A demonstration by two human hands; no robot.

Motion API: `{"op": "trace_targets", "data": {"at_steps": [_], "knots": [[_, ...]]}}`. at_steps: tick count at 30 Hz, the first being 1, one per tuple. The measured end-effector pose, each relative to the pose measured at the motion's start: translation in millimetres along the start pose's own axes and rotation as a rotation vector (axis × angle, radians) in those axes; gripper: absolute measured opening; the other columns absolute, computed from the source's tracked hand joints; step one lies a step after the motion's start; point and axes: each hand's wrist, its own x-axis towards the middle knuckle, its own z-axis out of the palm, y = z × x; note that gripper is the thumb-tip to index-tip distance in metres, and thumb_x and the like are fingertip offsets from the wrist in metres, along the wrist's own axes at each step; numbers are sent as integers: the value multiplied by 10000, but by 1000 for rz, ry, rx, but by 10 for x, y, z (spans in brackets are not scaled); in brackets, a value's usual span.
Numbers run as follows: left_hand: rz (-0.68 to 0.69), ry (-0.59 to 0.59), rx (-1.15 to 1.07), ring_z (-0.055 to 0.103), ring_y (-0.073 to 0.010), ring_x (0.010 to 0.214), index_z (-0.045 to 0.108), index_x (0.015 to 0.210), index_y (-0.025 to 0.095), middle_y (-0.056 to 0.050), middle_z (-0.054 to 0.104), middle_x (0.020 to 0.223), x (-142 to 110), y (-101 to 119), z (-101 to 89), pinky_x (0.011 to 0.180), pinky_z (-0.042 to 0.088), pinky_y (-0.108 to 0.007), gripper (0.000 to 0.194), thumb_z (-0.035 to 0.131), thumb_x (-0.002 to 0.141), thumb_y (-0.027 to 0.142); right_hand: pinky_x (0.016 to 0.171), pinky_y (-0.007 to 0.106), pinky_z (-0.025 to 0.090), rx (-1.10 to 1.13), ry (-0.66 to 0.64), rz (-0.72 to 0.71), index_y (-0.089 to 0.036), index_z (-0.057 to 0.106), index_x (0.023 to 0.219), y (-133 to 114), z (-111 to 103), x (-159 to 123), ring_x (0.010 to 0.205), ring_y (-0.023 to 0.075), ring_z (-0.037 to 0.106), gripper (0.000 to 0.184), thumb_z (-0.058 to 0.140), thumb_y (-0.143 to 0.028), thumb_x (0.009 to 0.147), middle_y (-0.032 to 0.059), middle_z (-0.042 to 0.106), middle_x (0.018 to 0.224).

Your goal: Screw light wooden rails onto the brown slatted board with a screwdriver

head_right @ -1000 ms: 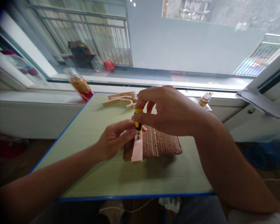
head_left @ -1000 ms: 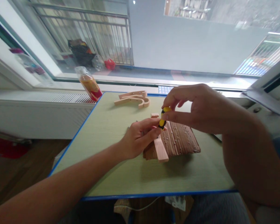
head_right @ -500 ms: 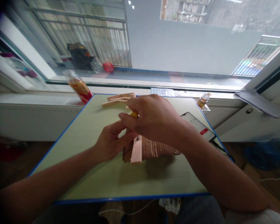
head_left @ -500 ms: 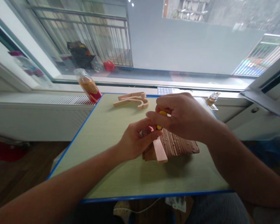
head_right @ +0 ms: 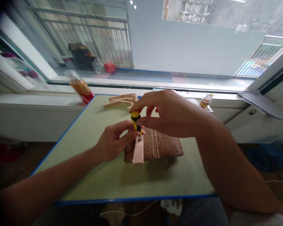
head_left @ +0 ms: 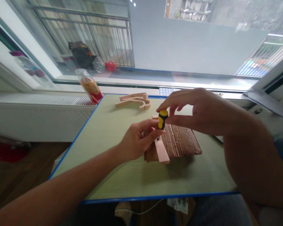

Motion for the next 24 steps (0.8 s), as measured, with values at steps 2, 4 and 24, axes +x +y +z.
{"op": "trace_targets", "data": {"at_steps": [2, 4, 24], "knots": [[8, -20, -10, 654, -178, 795, 783, 1067, 141, -51, 715, 814, 2, 9, 0, 637, 496, -261, 276, 725, 964, 390, 801, 315, 556, -28, 12, 9, -228, 797, 1099, -8, 18, 8, 882, 162, 709, 210, 730, -330, 928, 24, 808, 1098], [22, -47, -28, 664, -175, 832, 792, 1038, 144, -71, 751, 902, 2, 11, 5, 699, 520, -270, 260, 684, 999, 376, 782, 321, 549, -57, 17, 18, -221, 788, 1040, -22, 38, 17, 859, 164, 705, 172, 738, -323, 911, 18, 805, 1048], [127, -34, 134, 583, -116, 679, 787, 928, 152, -12, 702, 792, 56, -157, 39, 616, 466, -237, 125, 789, 885, 270, 557, 341, 206, -341, 62, 212, -217, 462, 598, -33, 165, 77, 551, 106, 256, 459, 613, -491, 934, -53, 360, 532]]}}
